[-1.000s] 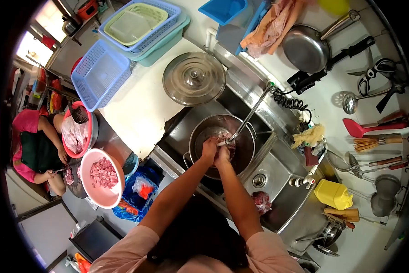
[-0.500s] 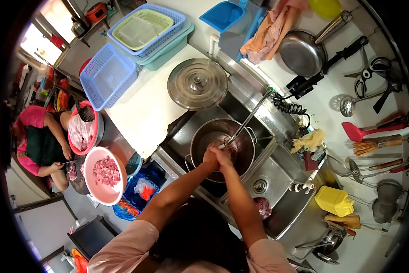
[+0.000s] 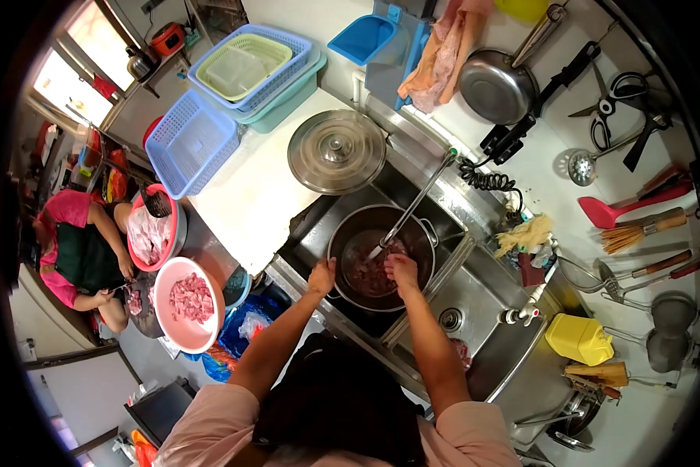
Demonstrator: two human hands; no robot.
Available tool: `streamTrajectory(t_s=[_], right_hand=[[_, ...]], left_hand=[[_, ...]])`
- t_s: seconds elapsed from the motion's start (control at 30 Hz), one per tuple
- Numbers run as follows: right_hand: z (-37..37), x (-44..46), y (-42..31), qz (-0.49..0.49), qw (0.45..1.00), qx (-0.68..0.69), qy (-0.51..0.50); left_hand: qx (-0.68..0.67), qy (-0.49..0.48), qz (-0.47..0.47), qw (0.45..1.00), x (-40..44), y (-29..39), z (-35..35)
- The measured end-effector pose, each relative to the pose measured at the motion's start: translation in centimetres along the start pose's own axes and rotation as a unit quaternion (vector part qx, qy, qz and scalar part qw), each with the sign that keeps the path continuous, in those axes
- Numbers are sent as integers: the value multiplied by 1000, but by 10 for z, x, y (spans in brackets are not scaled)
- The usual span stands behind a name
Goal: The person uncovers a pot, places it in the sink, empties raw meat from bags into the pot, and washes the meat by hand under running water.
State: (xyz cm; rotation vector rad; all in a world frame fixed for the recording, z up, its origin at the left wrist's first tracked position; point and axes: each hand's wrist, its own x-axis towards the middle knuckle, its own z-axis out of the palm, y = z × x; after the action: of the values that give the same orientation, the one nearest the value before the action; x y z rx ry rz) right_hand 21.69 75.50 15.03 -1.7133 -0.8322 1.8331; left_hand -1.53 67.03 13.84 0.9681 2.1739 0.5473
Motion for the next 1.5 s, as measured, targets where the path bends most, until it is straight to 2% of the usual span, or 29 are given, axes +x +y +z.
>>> streamTrajectory(t_s=[0.1,0.13,0.2,0.33,0.43,0.47,0.57,0.77,0.93,1.07,1.17,1.27,1.37,1.5], right_hand=[[-9,-12,4,-15,997,-69,18],[-19,-9,15,-103,978,-175,37],[-30,-11,23,-274,884,-372,74],[-34,-43,27,-291,771,-566,31],[-28,-59,44,-289,631,-720,-18],[-26,-62,47,-287,630,-721,-24],[-12,-61,50,-331,695,-638,5],[5,-59,59,-373,702,-604,56],[7,-57,58,-352,705,-614,51],[8,-56,56,-327,707,-626,43],[11,-59,44,-245,712,-657,-7],[12,-58,51,-315,713,-625,38],[12,-49,57,-248,706,-664,6],[16,-29,49,-124,652,-735,-141]], left_hand=[[27,9,11,1000,8,-10,19],[30,15,14,999,9,-10,21],[35,39,20,998,13,-8,24],[50,79,8,996,10,3,23],[58,99,5,993,12,10,20],[60,101,7,993,14,10,19],[73,93,9,993,25,13,11],[102,122,3,987,29,24,7],[117,159,39,980,31,21,9],[126,184,50,974,32,19,13],[127,190,55,972,37,13,16],[134,190,50,971,36,9,19],[139,180,30,973,36,11,17],[131,181,41,974,36,8,19]])
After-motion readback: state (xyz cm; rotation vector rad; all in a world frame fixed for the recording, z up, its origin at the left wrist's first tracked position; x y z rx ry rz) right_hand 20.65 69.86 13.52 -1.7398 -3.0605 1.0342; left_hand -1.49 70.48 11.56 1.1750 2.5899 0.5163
